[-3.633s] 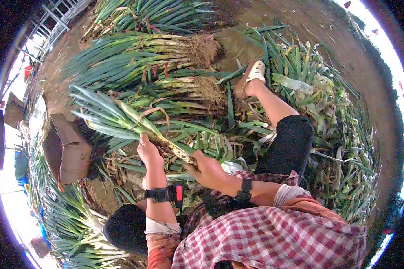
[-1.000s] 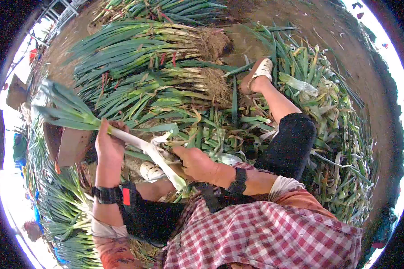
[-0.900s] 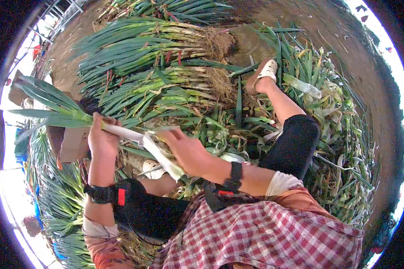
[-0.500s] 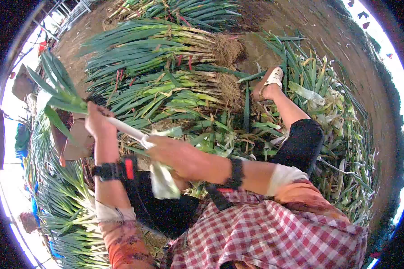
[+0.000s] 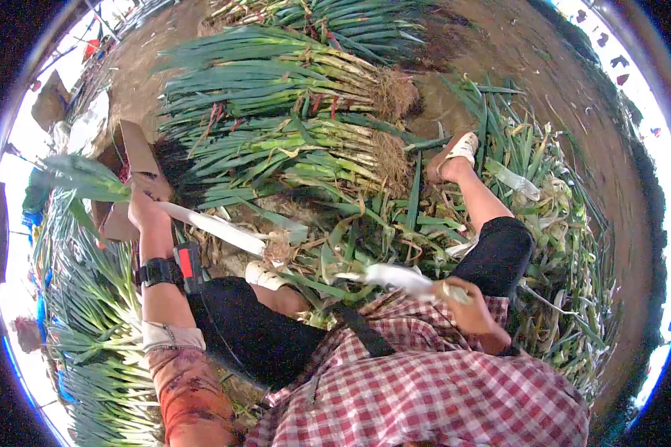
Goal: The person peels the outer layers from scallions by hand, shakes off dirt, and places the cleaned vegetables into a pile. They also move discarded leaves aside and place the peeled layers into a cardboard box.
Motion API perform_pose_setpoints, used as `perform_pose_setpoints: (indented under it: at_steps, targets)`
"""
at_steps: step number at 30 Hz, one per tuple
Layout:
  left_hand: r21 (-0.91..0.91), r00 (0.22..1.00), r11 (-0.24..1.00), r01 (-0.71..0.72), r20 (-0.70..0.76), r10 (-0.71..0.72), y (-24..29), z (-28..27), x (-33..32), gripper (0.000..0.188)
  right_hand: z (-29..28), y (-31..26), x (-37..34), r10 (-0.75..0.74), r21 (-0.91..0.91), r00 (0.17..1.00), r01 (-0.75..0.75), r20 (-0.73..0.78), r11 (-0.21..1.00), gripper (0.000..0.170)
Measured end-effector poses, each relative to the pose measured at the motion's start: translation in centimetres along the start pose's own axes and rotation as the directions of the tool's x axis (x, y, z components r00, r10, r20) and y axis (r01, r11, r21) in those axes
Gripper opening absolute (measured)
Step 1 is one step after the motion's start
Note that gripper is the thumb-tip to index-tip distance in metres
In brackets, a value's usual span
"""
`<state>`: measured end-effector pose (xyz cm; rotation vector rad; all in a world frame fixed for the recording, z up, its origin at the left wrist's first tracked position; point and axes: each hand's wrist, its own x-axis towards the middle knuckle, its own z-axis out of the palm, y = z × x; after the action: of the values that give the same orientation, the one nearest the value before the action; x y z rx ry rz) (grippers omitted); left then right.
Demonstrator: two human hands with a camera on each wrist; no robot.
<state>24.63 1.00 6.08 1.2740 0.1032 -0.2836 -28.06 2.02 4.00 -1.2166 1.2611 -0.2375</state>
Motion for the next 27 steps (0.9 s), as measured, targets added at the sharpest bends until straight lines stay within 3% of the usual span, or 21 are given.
perform_pose_setpoints:
  at_steps: [1,2,3,5,6,8,9,12,14,16,17,18,19,20,21,23,24,25,26,27]
  targets:
    - [-0.042,0.999,0.999,0.001,0.043,0.0,-0.2,-0.2,0.2,0.021,-0.5,1.2,1.5,-0.192,-0.302,0.98,0.198,0.051,0.933,0.032]
    - [-0.088,0.996,0.996,0.004,0.088,0.004,-0.4,-0.1,0.2,0.021,-1.1,2.5,3.1,-0.376,-0.567,0.921,0.363,0.1,0.739,0.045]
    - [-0.093,0.996,0.996,0.004,0.089,0.004,-0.4,0.1,-0.3,0.021,0.7,-1.2,3.5,-0.241,-0.759,0.966,0.222,0.088,0.612,0.06]
    - [-0.104,0.99,0.99,0.096,0.118,-0.083,-0.3,1.3,-2.3,0.021,2.9,-4.9,7.1,-0.579,-0.599,0.784,0.58,0.225,0.552,0.067]
    - [-0.101,0.988,0.991,0.093,0.132,-0.079,-0.6,1.9,-2.9,0.021,4.8,-7.9,8.7,-0.632,-0.435,0.732,0.67,0.254,0.602,0.06]
    - [-0.034,0.962,0.982,0.185,0.208,-0.174,-1.6,2.4,-3.8,0.022,9.4,-13.5,11.6,-0.768,-0.257,0.567,0.823,0.299,0.507,0.047]
    - [-0.054,0.95,0.97,0.238,0.219,-0.221,-1.7,2.8,-4.0,0.023,11.9,-15.5,12.9,-0.731,-0.205,0.61,0.792,0.308,0.574,0.049]
    - [-0.032,0.955,0.972,0.232,0.195,-0.222,-2.1,3.1,-4.2,0.023,18.1,-17.4,15.8,-0.775,-0.036,0.564,0.814,0.286,0.579,0.044]
    - [-0.031,0.956,0.973,0.227,0.196,-0.217,-2.0,2.6,-3.4,0.024,19.1,-18.5,15.1,-0.477,-0.017,0.599,0.634,0.643,0.773,0.041]
    - [-0.039,0.957,0.976,0.215,0.207,-0.203,-1.7,1.8,-1.9,0.025,18.2,-14.9,14.9,-0.609,-0.143,0.567,0.786,0.554,0.602,0.04]
    - [-0.05,0.966,0.975,0.215,0.161,-0.204,-1.3,1.3,-1.1,0.025,16.3,-13.2,13.7,-0.58,-0.223,0.621,0.76,0.528,0.61,0.04]
    - [-0.004,0.99,0.992,0.125,0.066,-0.125,-1.2,1.0,-0.2,0.023,13.8,-11.2,12.6,-0.503,-0.304,0.667,0.721,0.55,0.623,0.036]
    - [-0.036,0.993,0.994,0.104,0.051,-0.103,-0.7,0.5,0.0,0.023,11.1,-9.0,11.4,-0.361,-0.378,0.743,0.62,0.564,0.687,0.034]
    - [-0.068,0.996,0.994,0.083,0.037,-0.081,-0.1,0.0,0.1,0.022,9.0,-5.6,10.4,-0.302,-0.349,0.827,0.492,0.475,0.798,0.032]
    - [-0.072,0.996,0.994,0.08,0.031,-0.078,0.0,-0.1,0.4,0.022,6.8,-1.9,10.2,-0.192,-0.469,0.908,0.362,0.371,0.805,0.03]
    - [-0.13,0.981,0.991,0.038,0.195,-0.012,-0.3,-0.2,0.1,0.022,3.9,3.7,11.0,-0.035,-0.791,0.976,0.196,0.216,0.58,0.026]
    - [-0.126,0.979,0.991,0.047,0.205,-0.021,-0.4,0.0,-0.2,0.022,3.3,2.4,10.7,0.001,-0.838,0.94,0.303,0.34,0.453,0.028]
    - [-0.165,0.96,0.974,0.153,0.257,-0.108,-0.2,0.6,-0.5,0.023,3.8,1.7,11.6,-0.273,-0.78,0.897,0.438,0.347,0.448,0.031]
    - [-0.194,0.93,0.946,0.259,0.314,-0.19,0.0,1.2,-1.0,0.024,5.1,0.8,12.6,-0.526,-0.722,0.787,0.565,0.324,0.4,0.035]
    - [-0.197,0.898,0.93,0.312,0.381,-0.22,-0.2,1.4,-1.6,0.025,6.5,-2.5,12.9,-0.605,-0.614,0.737,0.636,0.302,0.468,0.039]
